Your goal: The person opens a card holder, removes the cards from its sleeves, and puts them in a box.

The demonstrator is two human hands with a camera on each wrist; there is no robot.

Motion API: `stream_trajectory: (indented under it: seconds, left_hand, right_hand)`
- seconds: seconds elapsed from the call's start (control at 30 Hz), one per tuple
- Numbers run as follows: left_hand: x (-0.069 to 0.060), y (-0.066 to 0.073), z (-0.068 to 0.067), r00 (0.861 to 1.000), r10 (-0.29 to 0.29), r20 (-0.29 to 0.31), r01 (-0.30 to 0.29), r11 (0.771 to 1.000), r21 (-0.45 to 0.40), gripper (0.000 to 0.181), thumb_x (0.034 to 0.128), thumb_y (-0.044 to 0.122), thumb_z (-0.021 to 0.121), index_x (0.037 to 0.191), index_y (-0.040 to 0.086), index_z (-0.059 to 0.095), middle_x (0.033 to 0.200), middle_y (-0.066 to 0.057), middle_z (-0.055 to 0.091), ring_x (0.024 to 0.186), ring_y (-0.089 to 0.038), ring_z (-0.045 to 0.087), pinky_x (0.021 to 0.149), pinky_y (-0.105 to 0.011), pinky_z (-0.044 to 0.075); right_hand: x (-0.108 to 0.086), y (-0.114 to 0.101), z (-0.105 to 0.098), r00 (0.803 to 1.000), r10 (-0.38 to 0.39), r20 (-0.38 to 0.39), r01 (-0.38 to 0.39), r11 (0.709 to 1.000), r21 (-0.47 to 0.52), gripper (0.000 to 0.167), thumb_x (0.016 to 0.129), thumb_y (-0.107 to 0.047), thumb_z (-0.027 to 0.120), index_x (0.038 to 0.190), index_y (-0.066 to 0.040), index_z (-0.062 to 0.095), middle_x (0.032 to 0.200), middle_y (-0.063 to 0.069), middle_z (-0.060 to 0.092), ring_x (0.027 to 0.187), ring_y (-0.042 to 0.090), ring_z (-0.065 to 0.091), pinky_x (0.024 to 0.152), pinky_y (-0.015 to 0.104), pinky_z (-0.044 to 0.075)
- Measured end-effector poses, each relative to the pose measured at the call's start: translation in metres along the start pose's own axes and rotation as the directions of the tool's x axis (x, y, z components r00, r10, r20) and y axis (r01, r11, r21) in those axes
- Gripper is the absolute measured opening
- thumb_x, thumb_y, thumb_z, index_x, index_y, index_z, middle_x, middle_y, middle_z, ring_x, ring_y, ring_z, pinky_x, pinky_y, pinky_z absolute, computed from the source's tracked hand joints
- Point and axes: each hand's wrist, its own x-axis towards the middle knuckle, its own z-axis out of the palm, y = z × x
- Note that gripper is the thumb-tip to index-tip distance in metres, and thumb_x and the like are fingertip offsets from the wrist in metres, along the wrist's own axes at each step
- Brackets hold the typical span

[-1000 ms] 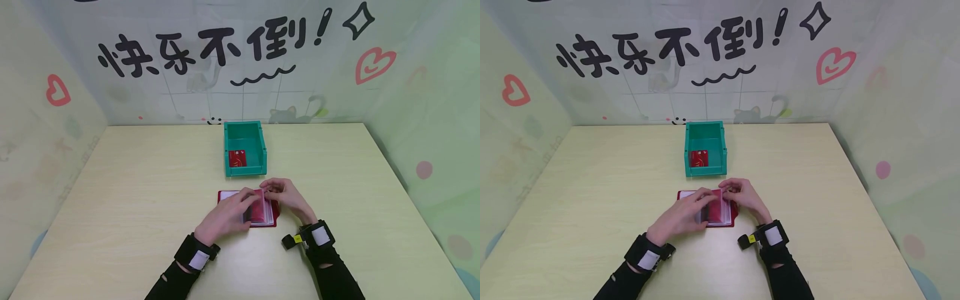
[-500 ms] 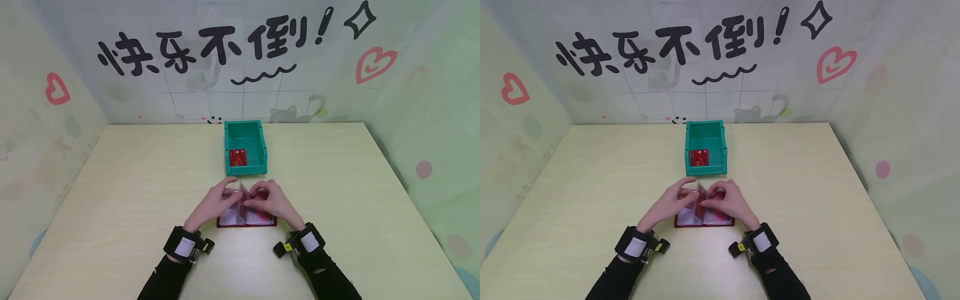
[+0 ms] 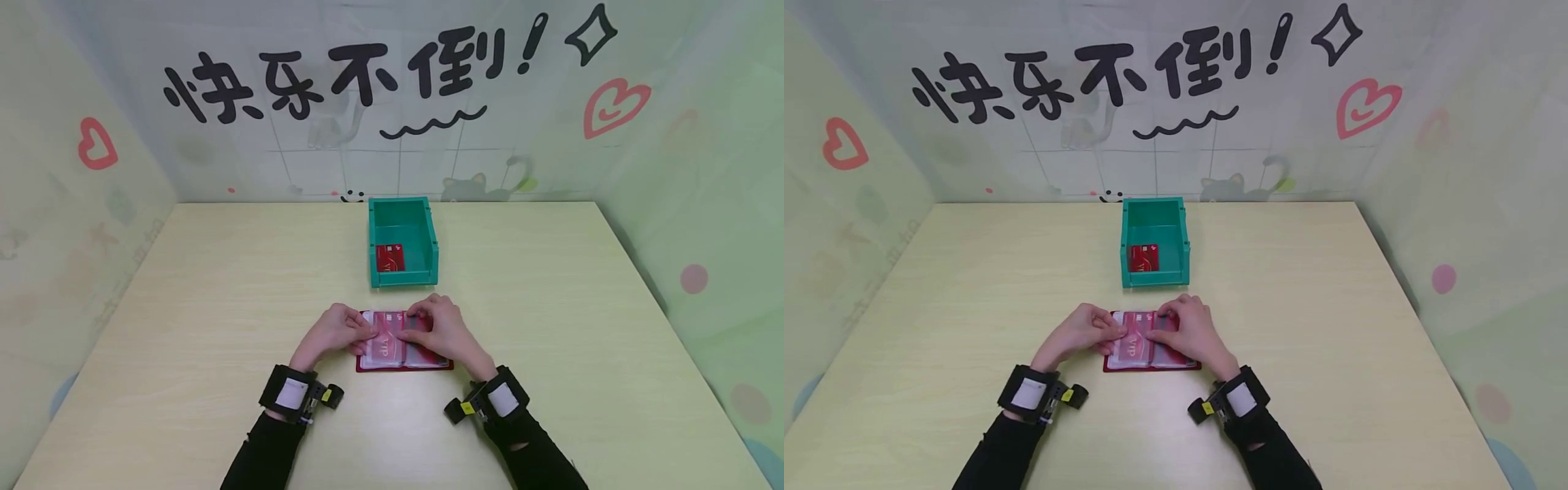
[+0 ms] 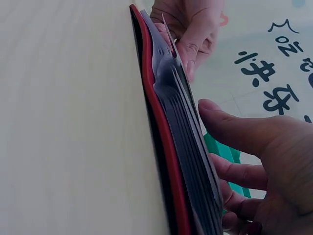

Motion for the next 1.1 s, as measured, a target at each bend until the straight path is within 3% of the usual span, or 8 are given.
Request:
stream_trajectory:
  seconds: [0.17, 0.37, 0.77, 0.87, 1.0, 1.1]
  left_hand:
    - [-0.002, 0.006, 0.003, 1.0, 0.001, -0.027, 0.002, 0.996, 0.092, 0.017, 0.0943, 0.011, 0.07, 0.089, -0.005, 0.071, 0.065, -0.005, 0.068, 0.053, -0.01, 0.064, 0.056, -0.026, 0.058]
    - [-0.001, 0.009, 0.007, 0.997, 0.027, -0.069, -0.013, 0.98, 0.199, 0.015, 0.0942, 0.011, 0.07, 0.088, -0.002, 0.071, 0.066, -0.006, 0.068, 0.053, -0.01, 0.063, 0.055, -0.025, 0.056]
    - [-0.004, 0.007, 0.006, 1.0, -0.006, -0.03, 0.01, 0.99, 0.139, 0.013, 0.0946, 0.008, 0.068, 0.086, -0.002, 0.067, 0.065, -0.007, 0.067, 0.054, -0.011, 0.064, 0.057, -0.024, 0.058]
    - [-0.003, 0.008, 0.006, 1.0, -0.01, -0.025, 0.014, 0.991, 0.134, 0.013, 0.0945, 0.009, 0.069, 0.087, -0.001, 0.067, 0.067, -0.007, 0.068, 0.054, -0.011, 0.064, 0.058, -0.025, 0.058]
    - [-0.003, 0.007, 0.004, 1.0, -0.007, -0.025, 0.011, 0.99, 0.139, 0.013, 0.0937, 0.01, 0.069, 0.086, 0.0, 0.067, 0.068, -0.006, 0.069, 0.055, -0.011, 0.065, 0.059, -0.025, 0.058]
    - [-0.002, 0.006, 0.003, 1.0, -0.001, -0.022, 0.004, 0.991, 0.137, 0.012, 0.0922, 0.01, 0.07, 0.085, 0.0, 0.067, 0.067, -0.005, 0.069, 0.055, -0.01, 0.066, 0.059, -0.025, 0.058]
  right_hand:
    - [-0.003, -0.012, 0.003, 0.999, 0.034, -0.013, -0.035, 0.997, -0.063, 0.03, 0.08, -0.037, 0.085, 0.091, -0.012, 0.072, 0.102, 0.009, 0.058, 0.103, 0.025, 0.046, 0.088, 0.042, 0.033]
    - [-0.003, -0.018, 0.007, 0.993, 0.114, -0.004, -0.114, 0.993, -0.027, 0.03, 0.084, -0.035, 0.082, 0.067, -0.014, 0.067, 0.098, 0.008, 0.051, 0.103, 0.026, 0.039, 0.09, 0.047, 0.026]
    - [-0.005, 0.004, -0.009, 0.97, 0.232, 0.068, -0.239, 0.962, 0.135, 0.02, 0.089, -0.023, 0.076, 0.079, -0.006, 0.072, 0.108, 0.012, 0.055, 0.114, 0.03, 0.041, 0.099, 0.058, 0.029]
    - [-0.003, 0.012, -0.02, 0.968, 0.22, 0.124, -0.238, 0.958, 0.158, 0.018, 0.092, -0.023, 0.073, 0.085, -0.006, 0.072, 0.11, 0.012, 0.059, 0.113, 0.029, 0.046, 0.096, 0.053, 0.036]
    - [0.001, 0.018, -0.034, 0.966, 0.17, 0.197, -0.203, 0.965, 0.163, 0.019, 0.094, -0.024, 0.069, 0.089, -0.005, 0.071, 0.11, 0.014, 0.064, 0.107, 0.026, 0.053, 0.084, 0.038, 0.047]
    - [0.005, 0.019, -0.045, 0.958, 0.164, 0.235, -0.208, 0.962, 0.176, 0.02, 0.095, -0.024, 0.067, 0.091, -0.004, 0.069, 0.106, 0.014, 0.064, 0.1, 0.024, 0.054, 0.073, 0.029, 0.047]
